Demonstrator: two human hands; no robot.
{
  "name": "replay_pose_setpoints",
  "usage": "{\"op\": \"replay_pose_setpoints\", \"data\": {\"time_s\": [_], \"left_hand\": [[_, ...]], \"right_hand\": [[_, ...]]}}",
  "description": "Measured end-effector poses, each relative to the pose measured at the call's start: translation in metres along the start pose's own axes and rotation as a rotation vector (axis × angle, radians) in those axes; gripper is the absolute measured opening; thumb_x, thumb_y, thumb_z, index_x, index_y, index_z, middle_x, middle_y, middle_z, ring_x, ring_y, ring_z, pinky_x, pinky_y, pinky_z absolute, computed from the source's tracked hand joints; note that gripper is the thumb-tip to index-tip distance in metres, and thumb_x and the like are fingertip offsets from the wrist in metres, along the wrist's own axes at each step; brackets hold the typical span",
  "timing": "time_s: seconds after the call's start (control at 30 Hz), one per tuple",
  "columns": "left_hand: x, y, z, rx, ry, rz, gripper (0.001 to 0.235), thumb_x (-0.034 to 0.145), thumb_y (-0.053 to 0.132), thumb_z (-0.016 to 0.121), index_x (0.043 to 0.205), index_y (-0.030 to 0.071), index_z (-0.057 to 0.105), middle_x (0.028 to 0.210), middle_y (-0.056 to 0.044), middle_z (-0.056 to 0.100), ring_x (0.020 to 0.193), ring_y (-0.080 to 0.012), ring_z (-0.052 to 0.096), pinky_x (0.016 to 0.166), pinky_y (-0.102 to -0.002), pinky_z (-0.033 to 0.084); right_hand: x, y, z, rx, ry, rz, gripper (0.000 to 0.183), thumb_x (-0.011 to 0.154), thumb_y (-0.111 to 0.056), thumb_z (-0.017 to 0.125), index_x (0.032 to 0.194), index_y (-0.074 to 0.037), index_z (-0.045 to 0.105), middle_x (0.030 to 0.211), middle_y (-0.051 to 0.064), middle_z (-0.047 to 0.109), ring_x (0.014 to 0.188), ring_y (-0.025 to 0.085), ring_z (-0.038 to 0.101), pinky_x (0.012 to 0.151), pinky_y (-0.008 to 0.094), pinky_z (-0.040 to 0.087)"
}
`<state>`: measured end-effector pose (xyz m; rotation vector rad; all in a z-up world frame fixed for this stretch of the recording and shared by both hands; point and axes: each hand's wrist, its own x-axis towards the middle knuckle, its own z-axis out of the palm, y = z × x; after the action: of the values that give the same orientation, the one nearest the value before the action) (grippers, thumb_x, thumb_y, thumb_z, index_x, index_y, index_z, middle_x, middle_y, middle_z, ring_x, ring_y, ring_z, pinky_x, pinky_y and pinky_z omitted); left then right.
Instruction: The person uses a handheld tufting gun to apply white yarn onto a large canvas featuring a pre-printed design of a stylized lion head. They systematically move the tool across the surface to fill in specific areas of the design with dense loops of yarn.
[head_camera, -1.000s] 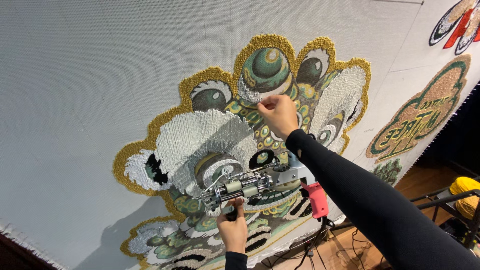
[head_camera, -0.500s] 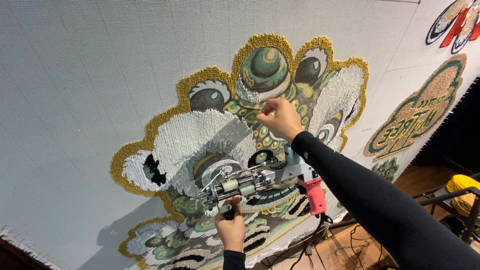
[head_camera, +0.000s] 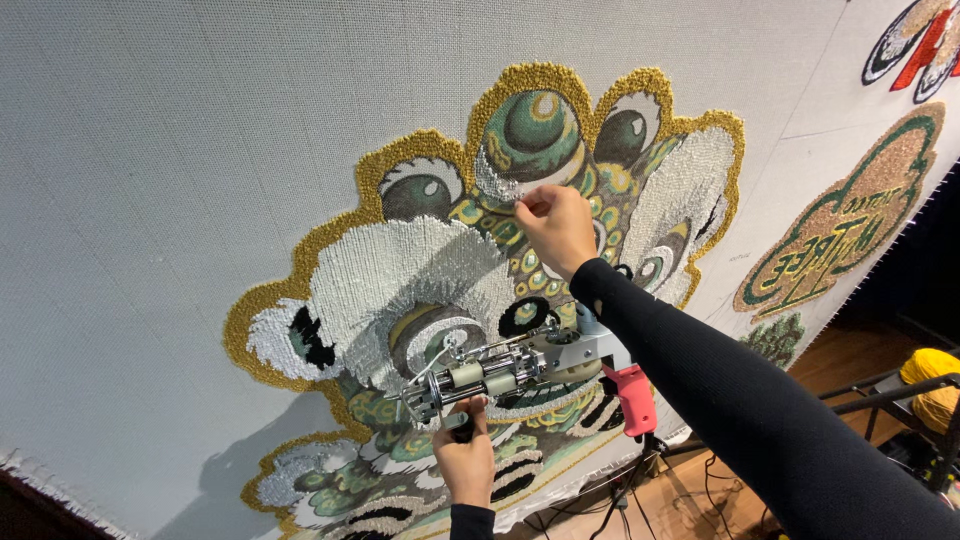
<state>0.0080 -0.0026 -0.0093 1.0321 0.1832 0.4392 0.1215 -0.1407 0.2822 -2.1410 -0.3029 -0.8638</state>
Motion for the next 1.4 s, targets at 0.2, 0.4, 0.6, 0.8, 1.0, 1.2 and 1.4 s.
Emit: {"op": "replay_pose_setpoints", "data": {"time_s": [0.2,0.4,0.6,0.8,1.0,1.2,1.4], "left_hand": [[-0.004,0.013,-0.002,0.265,0.008,-0.051,0.019,0.094,0.014,0.072,0.096,-0.004,0.078,0.092,-0.012,0.082,0.087,-0.0150,0.077,0.071,-0.029,0.060],[-0.010,0.035,0.001,0.462,0.004,-0.153,0.020,0.098,0.017,0.069,0.098,-0.001,0.077,0.091,-0.013,0.082,0.084,-0.0168,0.077,0.072,-0.030,0.059],[-0.004,0.011,-0.006,0.253,0.003,0.014,0.013,0.092,0.004,0.069,0.101,-0.003,0.075,0.096,-0.013,0.082,0.092,-0.0147,0.078,0.078,-0.029,0.061],[-0.001,0.002,-0.008,0.194,-0.003,0.028,0.010,0.092,0.003,0.069,0.097,-0.004,0.074,0.095,-0.012,0.082,0.091,-0.0145,0.077,0.080,-0.028,0.061],[-0.007,0.013,-0.012,0.315,0.033,0.007,0.019,0.091,0.018,0.076,0.092,0.000,0.077,0.087,-0.008,0.082,0.082,-0.0125,0.076,0.072,-0.029,0.058],[-0.004,0.009,-0.024,0.311,0.008,-0.018,0.021,0.090,0.023,0.078,0.091,0.003,0.079,0.083,-0.008,0.081,0.071,-0.0131,0.066,0.065,-0.029,0.050],[-0.007,-0.007,-0.016,0.202,-0.027,0.019,0.020,0.087,0.023,0.077,0.090,0.003,0.076,0.089,-0.006,0.083,0.082,-0.0111,0.076,0.075,-0.028,0.060]], "right_hand": [[-0.003,0.002,-0.001,-0.020,0.019,-0.101,0.018,0.085,-0.017,0.072,0.086,0.001,0.075,0.079,0.011,0.077,0.071,0.016,0.075,0.071,0.029,0.059],[-0.009,0.004,-0.011,-0.118,-0.012,-0.182,0.023,0.079,-0.021,0.074,0.077,0.001,0.070,0.080,0.011,0.073,0.078,0.022,0.074,0.078,0.034,0.057],[-0.013,0.003,-0.018,-0.126,-0.174,-0.266,0.019,0.072,-0.019,0.076,0.080,-0.002,0.073,0.080,0.010,0.076,0.078,0.023,0.074,0.074,0.035,0.055],[-0.015,-0.005,-0.013,-0.204,-0.226,-0.052,0.027,0.081,-0.031,0.081,0.085,-0.005,0.075,0.079,0.007,0.076,0.071,0.019,0.075,0.070,0.032,0.057],[-0.013,0.004,-0.007,-0.402,-0.342,-0.086,0.017,0.082,-0.021,0.074,0.084,-0.004,0.074,0.078,0.010,0.076,0.069,0.021,0.072,0.068,0.034,0.056],[-0.009,0.049,-0.044,0.032,-0.728,-0.012,0.018,0.081,-0.016,0.075,0.092,-0.002,0.079,0.084,0.010,0.080,0.076,0.014,0.074,0.072,0.029,0.059],[-0.017,0.034,-0.030,-0.022,-0.499,-0.005,0.028,0.089,-0.032,0.074,0.100,-0.006,0.079,0.086,0.006,0.080,0.074,0.013,0.075,0.071,0.029,0.059]]}}
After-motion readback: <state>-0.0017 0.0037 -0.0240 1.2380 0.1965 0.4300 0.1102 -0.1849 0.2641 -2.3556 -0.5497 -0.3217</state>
